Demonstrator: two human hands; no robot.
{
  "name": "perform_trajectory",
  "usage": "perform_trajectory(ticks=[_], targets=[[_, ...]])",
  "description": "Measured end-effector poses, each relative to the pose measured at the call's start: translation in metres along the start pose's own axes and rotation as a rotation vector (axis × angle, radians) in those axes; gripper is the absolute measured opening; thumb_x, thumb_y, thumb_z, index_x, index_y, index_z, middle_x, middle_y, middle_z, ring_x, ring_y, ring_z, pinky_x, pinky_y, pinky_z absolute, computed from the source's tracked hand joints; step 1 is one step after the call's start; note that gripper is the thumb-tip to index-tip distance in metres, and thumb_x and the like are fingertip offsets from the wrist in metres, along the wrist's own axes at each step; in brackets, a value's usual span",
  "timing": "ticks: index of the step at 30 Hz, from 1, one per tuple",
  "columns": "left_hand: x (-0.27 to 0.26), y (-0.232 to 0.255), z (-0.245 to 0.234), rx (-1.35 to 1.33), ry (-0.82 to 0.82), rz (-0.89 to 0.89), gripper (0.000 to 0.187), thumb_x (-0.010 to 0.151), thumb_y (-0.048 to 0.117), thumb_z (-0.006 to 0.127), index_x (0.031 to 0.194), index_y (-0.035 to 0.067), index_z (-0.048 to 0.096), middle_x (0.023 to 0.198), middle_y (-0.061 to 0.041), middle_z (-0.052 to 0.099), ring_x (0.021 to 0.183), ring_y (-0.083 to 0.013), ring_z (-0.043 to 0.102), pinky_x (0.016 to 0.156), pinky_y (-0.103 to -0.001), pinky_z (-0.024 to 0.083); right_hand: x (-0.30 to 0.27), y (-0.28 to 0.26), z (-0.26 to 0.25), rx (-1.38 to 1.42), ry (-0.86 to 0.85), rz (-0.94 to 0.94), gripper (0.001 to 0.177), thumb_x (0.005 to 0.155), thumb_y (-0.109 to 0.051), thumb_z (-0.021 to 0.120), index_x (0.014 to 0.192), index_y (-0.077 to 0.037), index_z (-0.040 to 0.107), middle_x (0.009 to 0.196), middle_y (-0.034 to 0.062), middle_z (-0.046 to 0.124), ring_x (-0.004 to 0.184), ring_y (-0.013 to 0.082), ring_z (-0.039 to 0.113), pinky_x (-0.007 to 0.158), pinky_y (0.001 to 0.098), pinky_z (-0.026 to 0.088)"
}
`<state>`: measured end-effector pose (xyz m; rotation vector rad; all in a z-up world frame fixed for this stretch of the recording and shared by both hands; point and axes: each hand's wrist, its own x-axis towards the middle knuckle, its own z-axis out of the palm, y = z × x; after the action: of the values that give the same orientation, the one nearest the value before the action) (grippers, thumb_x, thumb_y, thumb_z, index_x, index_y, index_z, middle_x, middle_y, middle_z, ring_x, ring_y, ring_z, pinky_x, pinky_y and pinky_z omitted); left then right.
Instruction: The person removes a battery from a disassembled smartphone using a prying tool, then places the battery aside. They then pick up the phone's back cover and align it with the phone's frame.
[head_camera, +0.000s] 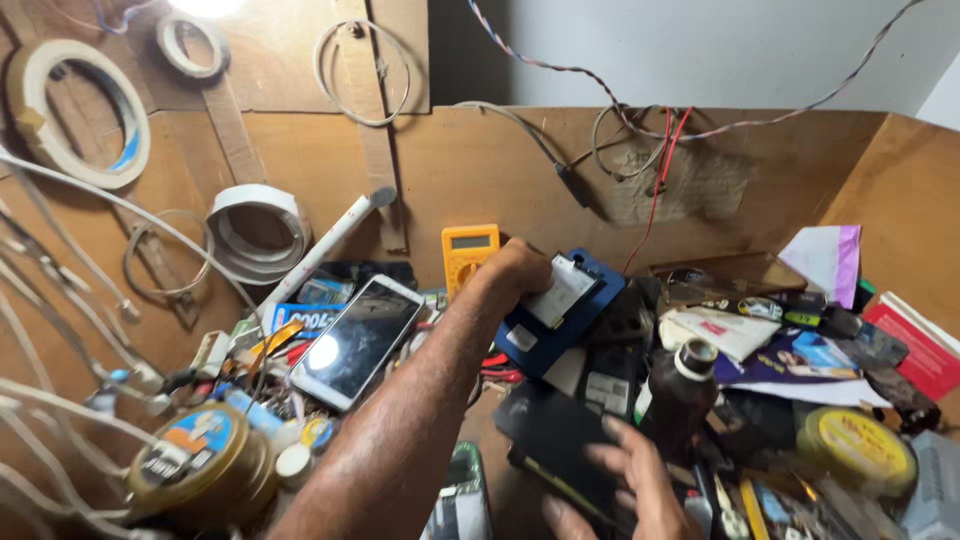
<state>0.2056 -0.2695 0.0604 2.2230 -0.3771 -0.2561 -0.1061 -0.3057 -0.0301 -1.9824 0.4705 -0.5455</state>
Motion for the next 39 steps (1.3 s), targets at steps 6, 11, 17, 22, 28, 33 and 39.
perform_trajectory(ticks=[6, 11, 17, 22, 28, 33, 39], targets=[[0.01, -0.01, 0.0, -0.001, -0.063, -0.018, 0.031, 0.078, 0.007, 0.071, 0.108, 0.0, 0.076, 0.099, -0.017, 0.079, 0.093, -0.0267, 0.076, 0.077, -0.039, 0.058, 0.015, 0.019, -0.001, -0.05, -0.149, 0.12, 0.114, 0.063, -0.044, 0.093, 0.154, -0.013, 0.033, 0.131, 0.0198, 0.066, 0.134, 0.0327, 0.059, 0.112, 0.0596, 0.041], [0.008, -0.013, 0.001, -0.005, 0.024, 0.034, 0.036, 0.077, 0.002, 0.067, 0.112, -0.002, 0.071, 0.105, -0.023, 0.075, 0.101, -0.0326, 0.073, 0.085, -0.042, 0.058, 0.024, 0.034, 0.005, -0.07, -0.19, 0.165, 0.111, 0.066, -0.044, 0.092, 0.154, -0.012, 0.032, 0.134, 0.0201, 0.063, 0.135, 0.0337, 0.057, 0.112, 0.0621, 0.041], [-0.003, -0.006, -0.004, 0.17, 0.061, 0.143, 0.034, 0.081, 0.011, 0.068, 0.111, -0.004, 0.072, 0.111, -0.03, 0.072, 0.11, -0.0393, 0.071, 0.092, -0.044, 0.058, 0.022, 0.032, 0.013, -0.053, -0.157, 0.002, 0.103, 0.066, -0.039, 0.091, 0.149, -0.009, 0.039, 0.134, 0.0219, 0.064, 0.13, 0.0335, 0.062, 0.111, 0.0588, 0.044], [-0.007, 0.007, -0.007, 0.177, 0.034, 0.206, 0.033, 0.08, 0.012, 0.068, 0.111, 0.002, 0.074, 0.114, -0.028, 0.071, 0.113, -0.0383, 0.069, 0.096, -0.044, 0.057, 0.053, 0.012, 0.018, 0.342, -0.217, 0.419, 0.069, 0.085, -0.034, 0.06, 0.147, -0.004, 0.052, 0.134, 0.0229, 0.066, 0.127, 0.037, 0.061, 0.109, 0.0555, 0.041], [-0.002, 0.018, 0.004, 0.175, 0.007, 0.287, 0.032, 0.078, 0.011, 0.068, 0.109, 0.005, 0.075, 0.114, -0.026, 0.072, 0.115, -0.038, 0.067, 0.097, -0.044, 0.056, 0.016, 0.044, 0.014, -0.048, -0.125, -0.15, 0.084, 0.071, -0.023, 0.089, 0.141, -0.003, 0.048, 0.133, 0.0203, 0.066, 0.122, 0.0332, 0.067, 0.103, 0.0544, 0.051], [0.0, 0.019, 0.014, 0.223, 0.022, 0.342, 0.034, 0.079, 0.011, 0.071, 0.112, 0.001, 0.071, 0.117, -0.026, 0.071, 0.118, -0.0381, 0.066, 0.099, -0.044, 0.055, 0.02, 0.04, 0.01, -0.083, -0.158, -0.113, 0.084, 0.073, -0.022, 0.089, 0.144, -0.004, 0.047, 0.135, 0.0193, 0.065, 0.123, 0.0316, 0.067, 0.104, 0.0532, 0.051], [-0.011, 0.018, 0.018, 0.279, -0.024, 0.283, 0.036, 0.079, 0.014, 0.076, 0.115, 0.014, 0.074, 0.121, -0.019, 0.07, 0.12, -0.0346, 0.064, 0.1, -0.043, 0.053, 0.014, 0.024, 0.014, 0.049, -0.056, -0.164, 0.077, 0.07, -0.02, 0.089, 0.138, -0.004, 0.055, 0.124, 0.0183, 0.073, 0.122, 0.0296, 0.07, 0.104, 0.0496, 0.052]])
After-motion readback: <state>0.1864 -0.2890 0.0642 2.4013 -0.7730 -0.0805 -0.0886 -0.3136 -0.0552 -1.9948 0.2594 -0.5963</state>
